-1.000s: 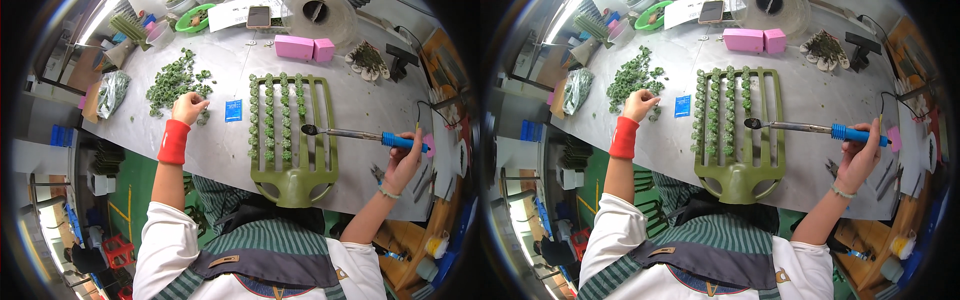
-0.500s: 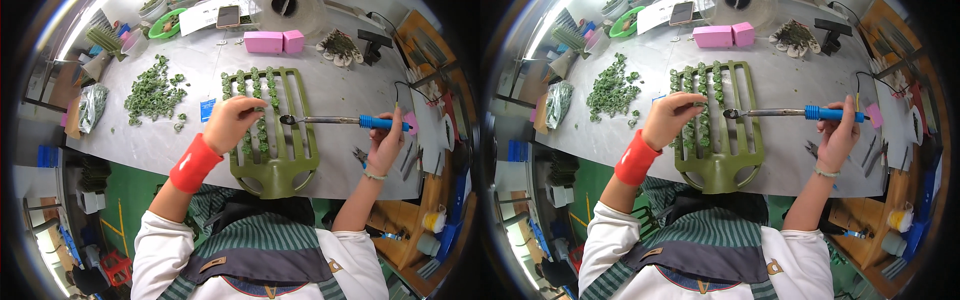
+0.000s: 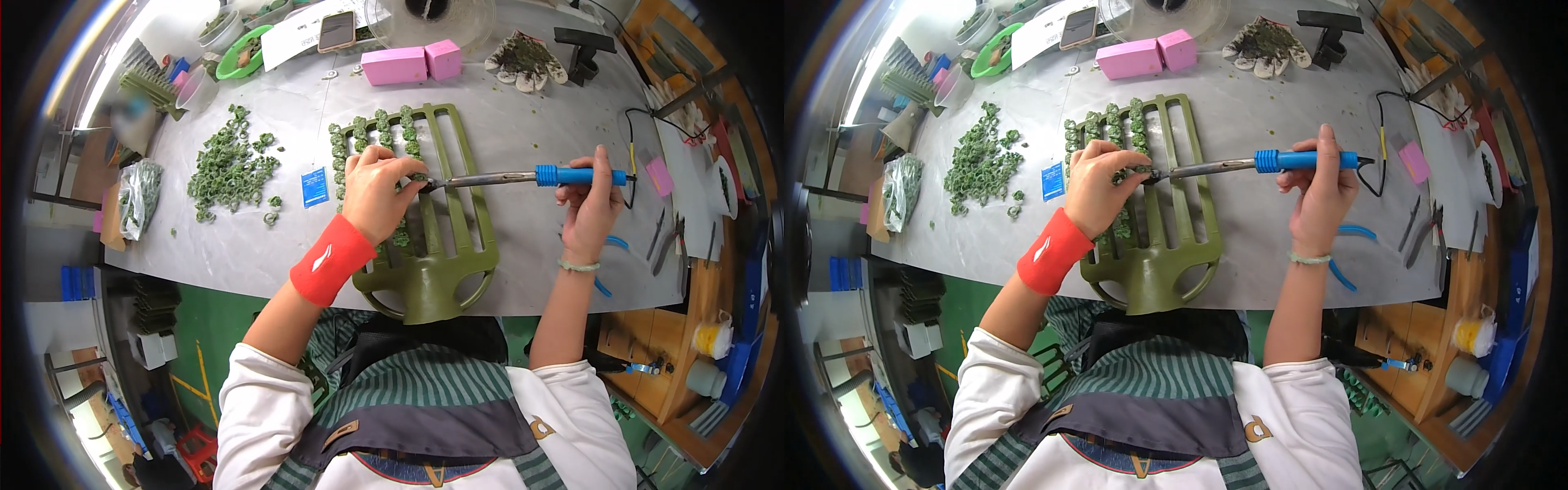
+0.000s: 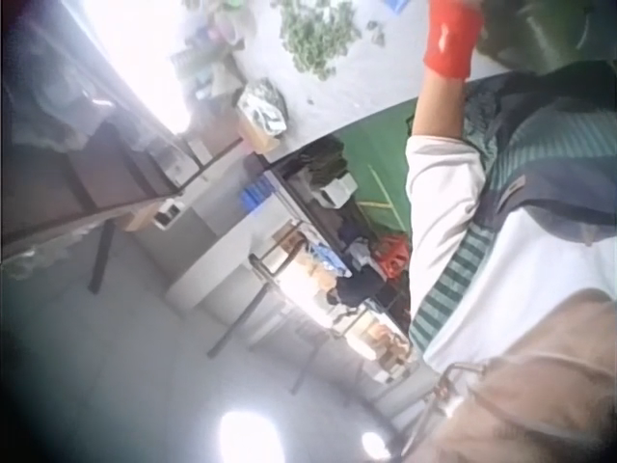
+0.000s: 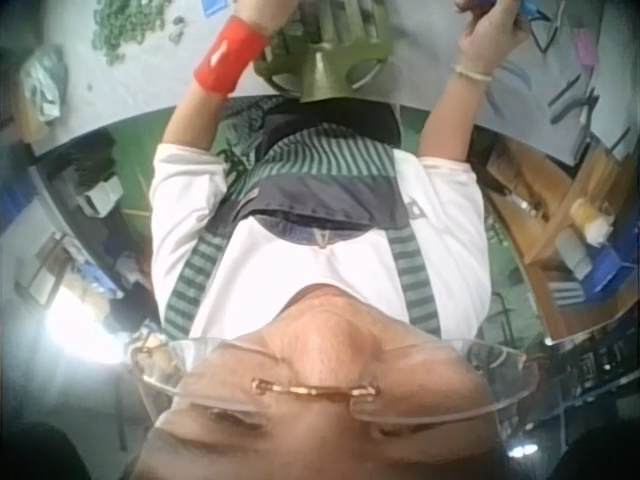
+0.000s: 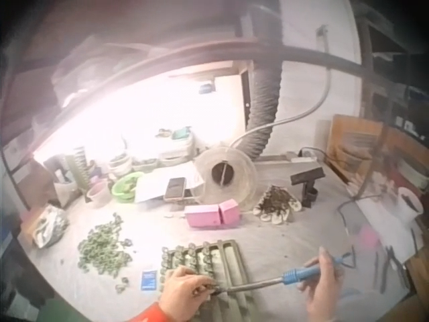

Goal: The person places small green artificial succulent heads into the slots of a green plastic frame. They use a heated tool to melt the plastic stems of the heads, securing them to the frame one by one.

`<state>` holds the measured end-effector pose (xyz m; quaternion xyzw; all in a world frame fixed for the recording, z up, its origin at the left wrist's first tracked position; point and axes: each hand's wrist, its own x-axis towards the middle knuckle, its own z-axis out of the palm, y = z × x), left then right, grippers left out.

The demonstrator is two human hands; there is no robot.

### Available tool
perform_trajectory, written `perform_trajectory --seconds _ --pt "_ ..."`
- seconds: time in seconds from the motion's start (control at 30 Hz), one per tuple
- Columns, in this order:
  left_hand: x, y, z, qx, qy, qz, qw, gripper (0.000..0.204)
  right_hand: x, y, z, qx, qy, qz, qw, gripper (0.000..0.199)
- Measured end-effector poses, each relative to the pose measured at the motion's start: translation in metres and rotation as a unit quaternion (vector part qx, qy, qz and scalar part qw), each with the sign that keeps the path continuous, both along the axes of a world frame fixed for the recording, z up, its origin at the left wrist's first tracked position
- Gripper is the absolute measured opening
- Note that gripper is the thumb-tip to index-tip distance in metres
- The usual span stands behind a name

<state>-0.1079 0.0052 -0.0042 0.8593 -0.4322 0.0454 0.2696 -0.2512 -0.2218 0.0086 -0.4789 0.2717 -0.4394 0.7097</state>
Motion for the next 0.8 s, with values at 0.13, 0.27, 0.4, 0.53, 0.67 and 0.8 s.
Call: perform_trajectory --seconds 0.13,0.27,0.4,0.53,0.67,0.8 --pt "0.004 0.006 -0.004 -0.002 -0.017 -0.005 1.000 0.022 -0.011 -0.007 0.011 -0.033 0.014 -0.010 0.999 0.034" --pt "0.007 0.007 0.003 -0.009 0.002 -0.036 0.999 0.023 -0.023 -0.012 0.022 -0.022 0.030 -0.030 0.999 0.033" --pt "0.039 0.048 0.024 -0.132 0.140 0.023 0.981 0.016 -0.026 -0.011 0.027 -0.012 0.030 -0.029 0.999 0.036" --pt "0.093 0.158 0.005 0.190 -0.012 0.111 0.975 0.025 -0.022 -0.002 0.030 -0.006 0.036 -0.024 0.999 0.037" --pt "0.089 0.185 -0.012 0.185 -0.007 0.117 0.976 0.030 -0.023 0.000 0.032 -0.006 0.037 -0.021 0.999 0.037" --pt "0.081 0.185 -0.022 -0.018 0.106 0.220 0.969 0.025 -0.024 -0.002 0.034 -0.012 0.033 -0.016 0.999 0.038"
